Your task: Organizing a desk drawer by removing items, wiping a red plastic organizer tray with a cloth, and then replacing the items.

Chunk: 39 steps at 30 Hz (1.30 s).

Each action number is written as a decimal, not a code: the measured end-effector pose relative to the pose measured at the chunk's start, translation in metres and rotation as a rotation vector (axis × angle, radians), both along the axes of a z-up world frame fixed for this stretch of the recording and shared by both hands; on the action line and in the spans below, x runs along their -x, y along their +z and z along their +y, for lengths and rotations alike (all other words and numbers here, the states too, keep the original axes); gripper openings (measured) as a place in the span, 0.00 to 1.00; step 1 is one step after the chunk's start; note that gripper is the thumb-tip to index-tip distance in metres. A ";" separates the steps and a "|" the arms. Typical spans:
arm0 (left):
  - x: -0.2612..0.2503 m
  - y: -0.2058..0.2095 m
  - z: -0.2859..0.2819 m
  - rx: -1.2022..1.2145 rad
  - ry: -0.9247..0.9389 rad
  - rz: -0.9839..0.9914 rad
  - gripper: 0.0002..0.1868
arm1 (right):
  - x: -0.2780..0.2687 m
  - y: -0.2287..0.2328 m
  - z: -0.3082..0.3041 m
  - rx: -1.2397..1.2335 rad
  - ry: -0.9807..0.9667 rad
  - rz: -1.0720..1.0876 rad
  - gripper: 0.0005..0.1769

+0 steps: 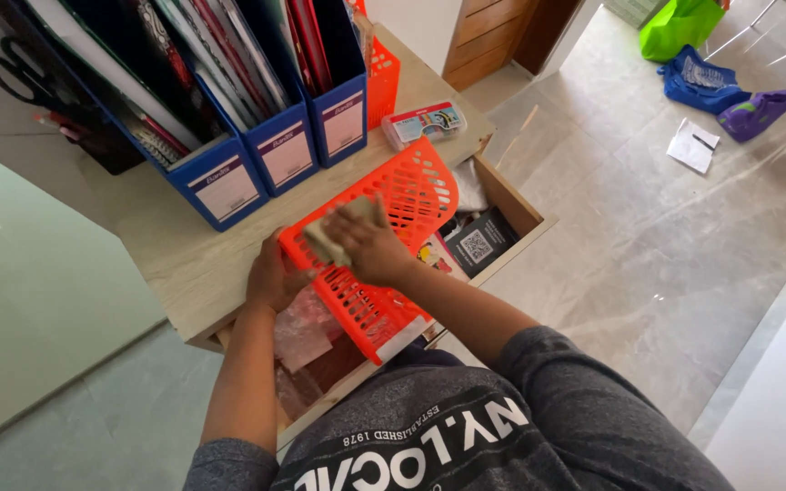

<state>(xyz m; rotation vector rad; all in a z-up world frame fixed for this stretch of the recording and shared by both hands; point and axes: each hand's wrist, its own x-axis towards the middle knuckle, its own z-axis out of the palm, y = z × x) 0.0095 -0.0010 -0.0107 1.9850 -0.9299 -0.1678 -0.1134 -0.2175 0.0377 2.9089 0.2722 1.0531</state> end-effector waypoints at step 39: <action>0.010 0.023 -0.005 0.027 0.045 0.117 0.56 | -0.012 -0.002 -0.030 -0.100 -0.469 0.302 0.34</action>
